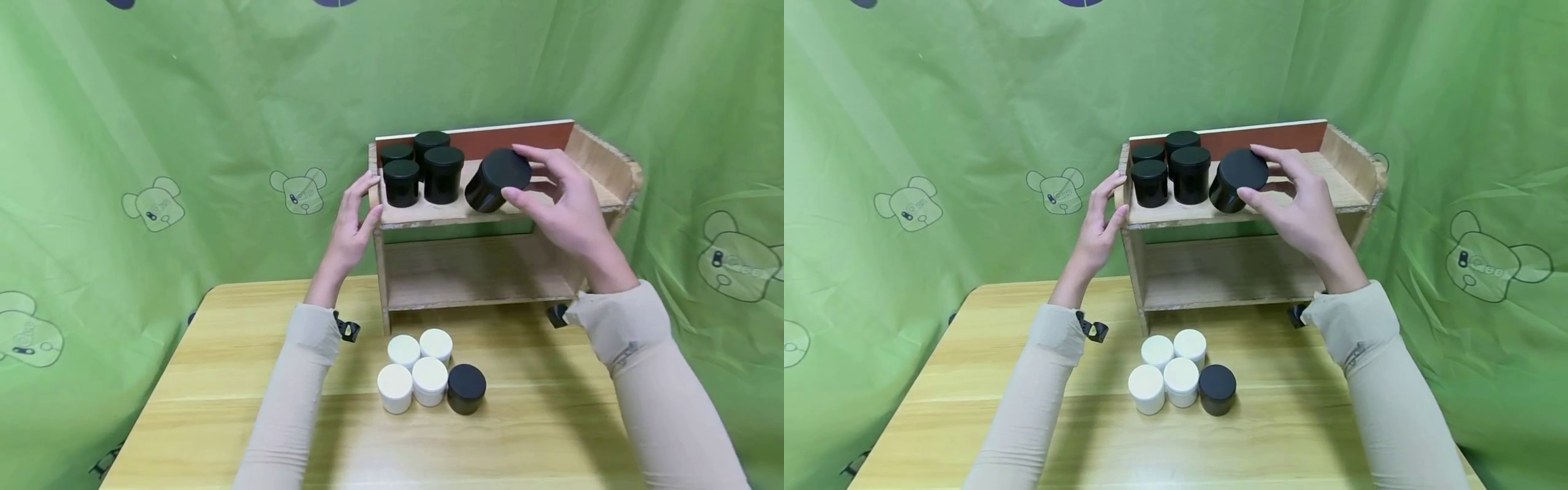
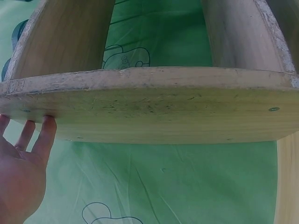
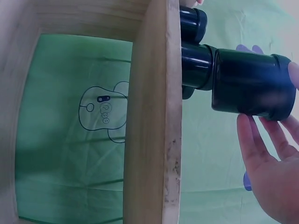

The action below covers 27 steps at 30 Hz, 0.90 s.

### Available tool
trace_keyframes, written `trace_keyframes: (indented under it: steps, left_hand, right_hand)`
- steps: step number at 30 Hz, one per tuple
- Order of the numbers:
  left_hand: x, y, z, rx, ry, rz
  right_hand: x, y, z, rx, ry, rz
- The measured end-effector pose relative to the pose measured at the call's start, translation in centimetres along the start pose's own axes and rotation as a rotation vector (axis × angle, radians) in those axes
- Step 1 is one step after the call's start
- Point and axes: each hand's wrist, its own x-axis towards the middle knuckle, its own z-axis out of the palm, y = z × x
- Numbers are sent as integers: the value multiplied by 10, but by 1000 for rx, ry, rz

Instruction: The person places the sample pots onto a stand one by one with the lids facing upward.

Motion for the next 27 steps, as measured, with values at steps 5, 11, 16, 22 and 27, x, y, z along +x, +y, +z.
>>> trace_keyframes:
  steps: [5, 11, 16, 22, 27]
  left_hand:
    - [0, 0, 1, -6, 9, 9]
    - [0, -1, 1, -2, 1, 12]
    - [-1, -1, 0, -5, 7, 9]
    - [0, -1, -2, -14, 17, 18]
    - [-1, -2, -2, -6, 7, 4]
  right_hand:
    - [17, 7, 5, -28, 41, 49]
    - [35, 13, 7, -64, 76, 117]
    - [48, 15, 12, -129, 65, 139]
    - [61, 18, 18, -201, 30, 163]
    - [69, 23, 24, -229, 13, 182]
